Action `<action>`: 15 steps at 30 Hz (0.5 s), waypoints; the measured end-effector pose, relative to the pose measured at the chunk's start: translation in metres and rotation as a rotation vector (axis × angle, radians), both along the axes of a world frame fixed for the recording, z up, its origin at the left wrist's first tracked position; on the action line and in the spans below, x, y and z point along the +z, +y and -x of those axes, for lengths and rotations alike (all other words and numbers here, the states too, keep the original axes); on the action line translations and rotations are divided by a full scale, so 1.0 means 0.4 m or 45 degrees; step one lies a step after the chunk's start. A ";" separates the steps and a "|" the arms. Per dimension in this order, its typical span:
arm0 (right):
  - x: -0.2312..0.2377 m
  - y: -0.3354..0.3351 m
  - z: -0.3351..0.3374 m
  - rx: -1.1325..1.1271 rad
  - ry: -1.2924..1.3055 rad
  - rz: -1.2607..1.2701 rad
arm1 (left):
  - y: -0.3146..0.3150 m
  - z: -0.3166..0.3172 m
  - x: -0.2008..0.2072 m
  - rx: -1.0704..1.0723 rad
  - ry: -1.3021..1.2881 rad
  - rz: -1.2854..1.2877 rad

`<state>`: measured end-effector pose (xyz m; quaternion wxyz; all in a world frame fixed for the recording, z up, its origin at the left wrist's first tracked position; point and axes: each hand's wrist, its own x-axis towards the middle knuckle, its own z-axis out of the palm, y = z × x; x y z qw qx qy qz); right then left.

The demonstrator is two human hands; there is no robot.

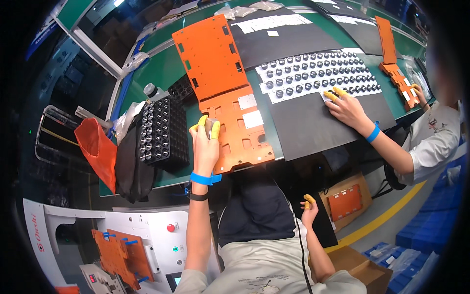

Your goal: The person operates a press machine to process small components, then places them into orange trays. They handle small white rectangular parts and metallic cylindrical components, arranging them into slots on the trays. The person repeatedly loads trays into the machine and unloads them onto the workbench.

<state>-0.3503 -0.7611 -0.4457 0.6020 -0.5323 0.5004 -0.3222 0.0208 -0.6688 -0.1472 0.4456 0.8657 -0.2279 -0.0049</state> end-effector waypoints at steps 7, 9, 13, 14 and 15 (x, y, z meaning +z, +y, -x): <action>0.000 0.010 -0.034 0.144 0.057 -0.064 | 0.018 -0.022 -0.051 0.091 0.086 0.197; -0.004 0.000 -0.037 0.161 0.062 -0.064 | 0.017 -0.031 -0.060 0.122 0.147 0.241; 0.000 -0.006 -0.037 0.127 0.060 -0.064 | 0.020 -0.038 -0.065 0.107 0.279 0.393; 0.005 -0.003 -0.034 0.113 0.061 -0.065 | 0.023 -0.032 -0.058 0.102 0.323 0.423; 0.006 -0.001 -0.033 0.117 0.060 -0.074 | 0.035 -0.044 -0.093 0.104 0.288 0.515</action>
